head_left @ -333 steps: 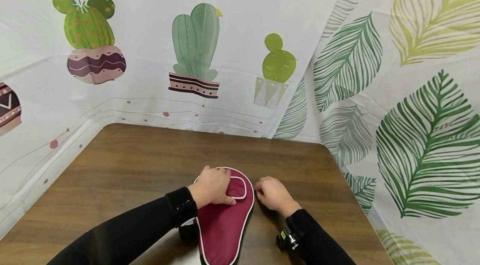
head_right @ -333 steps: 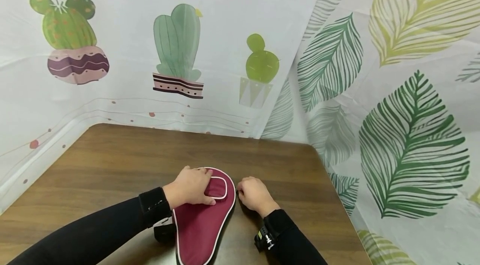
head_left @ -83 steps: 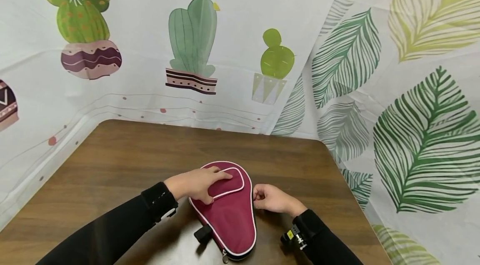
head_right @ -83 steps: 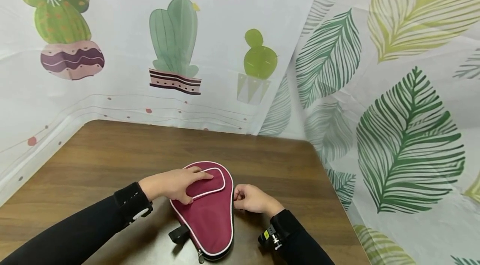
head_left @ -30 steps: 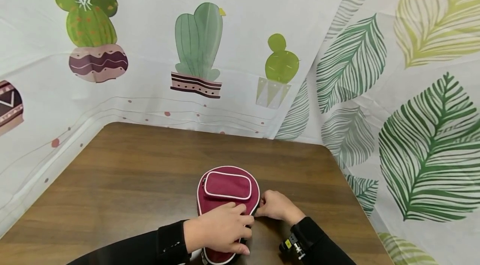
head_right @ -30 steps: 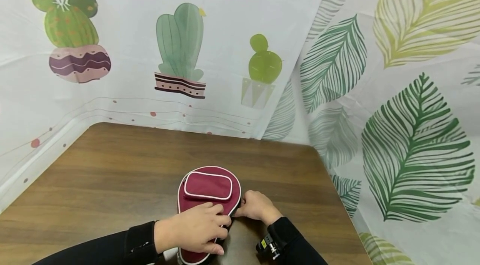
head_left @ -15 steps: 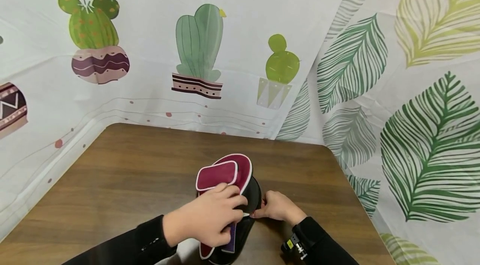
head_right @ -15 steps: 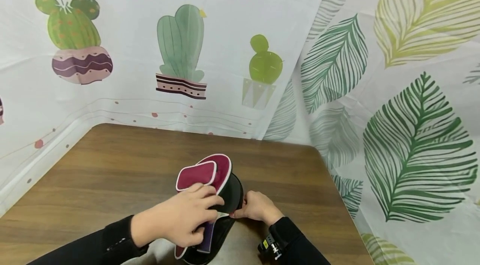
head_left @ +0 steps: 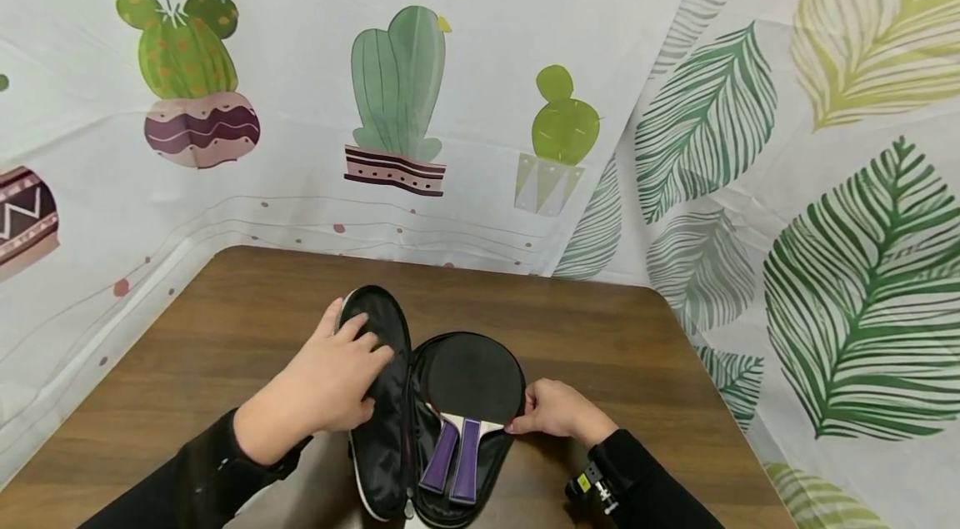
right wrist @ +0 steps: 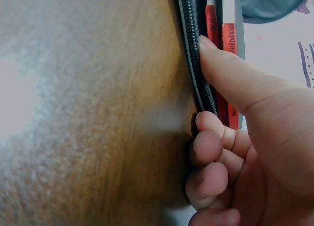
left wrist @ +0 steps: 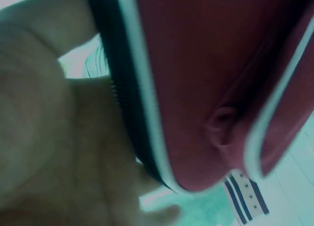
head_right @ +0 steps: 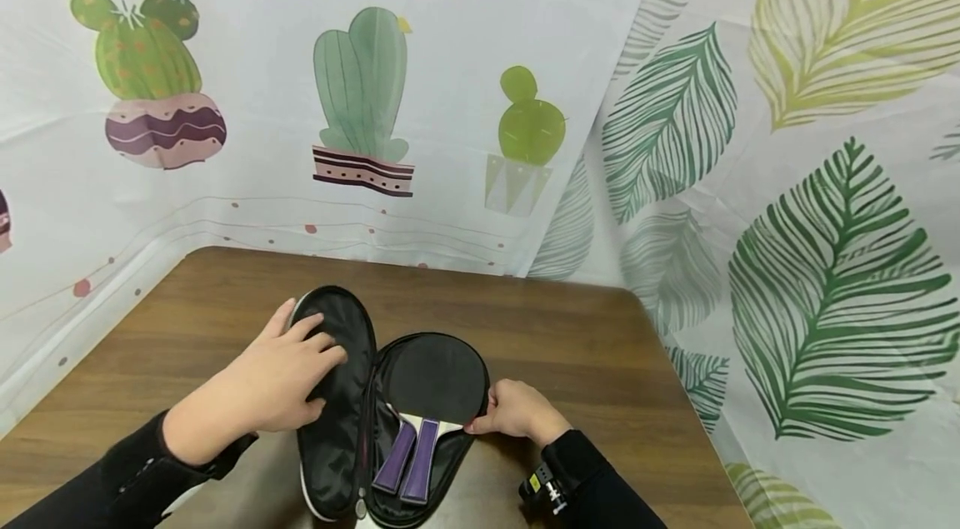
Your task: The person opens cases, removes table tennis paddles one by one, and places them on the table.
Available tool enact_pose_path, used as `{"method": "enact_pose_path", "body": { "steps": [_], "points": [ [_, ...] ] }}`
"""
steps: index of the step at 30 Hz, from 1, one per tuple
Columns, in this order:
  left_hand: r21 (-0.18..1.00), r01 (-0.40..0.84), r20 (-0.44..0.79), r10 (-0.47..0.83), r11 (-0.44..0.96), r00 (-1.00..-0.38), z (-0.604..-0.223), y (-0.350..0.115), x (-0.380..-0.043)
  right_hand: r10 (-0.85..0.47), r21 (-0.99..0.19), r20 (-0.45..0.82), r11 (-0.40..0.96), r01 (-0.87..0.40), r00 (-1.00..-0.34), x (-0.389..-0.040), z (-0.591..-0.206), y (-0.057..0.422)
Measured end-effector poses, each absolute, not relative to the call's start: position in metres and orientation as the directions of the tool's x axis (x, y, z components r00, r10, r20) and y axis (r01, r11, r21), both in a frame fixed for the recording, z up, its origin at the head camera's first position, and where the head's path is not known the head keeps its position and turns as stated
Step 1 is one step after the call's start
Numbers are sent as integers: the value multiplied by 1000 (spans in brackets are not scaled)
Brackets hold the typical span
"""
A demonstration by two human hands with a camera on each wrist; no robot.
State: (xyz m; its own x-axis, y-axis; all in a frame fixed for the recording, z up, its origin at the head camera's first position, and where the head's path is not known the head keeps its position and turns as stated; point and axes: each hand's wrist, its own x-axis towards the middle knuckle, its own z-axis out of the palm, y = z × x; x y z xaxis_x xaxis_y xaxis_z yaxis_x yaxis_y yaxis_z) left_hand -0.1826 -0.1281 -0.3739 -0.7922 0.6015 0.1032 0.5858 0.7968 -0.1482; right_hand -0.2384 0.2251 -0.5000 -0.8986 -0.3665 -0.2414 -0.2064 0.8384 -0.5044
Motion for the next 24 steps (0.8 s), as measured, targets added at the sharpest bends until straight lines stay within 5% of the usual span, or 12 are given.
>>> {"method": "enact_pose_path", "body": {
  "steps": [5,15,20,24],
  "points": [
    [-95,502,-98,493,860,-864,-385,-142,-186,-378,-510,-244,833,-213,-893,-238,-498,225],
    [93,389,-285,399,917,-872,-423,-158,-204,-377,-512,-248,833,-210,-893,-238,-501,227],
    [148,323,-289,353,935,-890,-444,-156,-210,-379,-508,-251,835,-212,-891,-238,-500,227],
    [57,338,-200,343,939,-918,-456,-146,-210,-378,-511,-255,834,-208,-890,-237,-498,226]
  ]
}}
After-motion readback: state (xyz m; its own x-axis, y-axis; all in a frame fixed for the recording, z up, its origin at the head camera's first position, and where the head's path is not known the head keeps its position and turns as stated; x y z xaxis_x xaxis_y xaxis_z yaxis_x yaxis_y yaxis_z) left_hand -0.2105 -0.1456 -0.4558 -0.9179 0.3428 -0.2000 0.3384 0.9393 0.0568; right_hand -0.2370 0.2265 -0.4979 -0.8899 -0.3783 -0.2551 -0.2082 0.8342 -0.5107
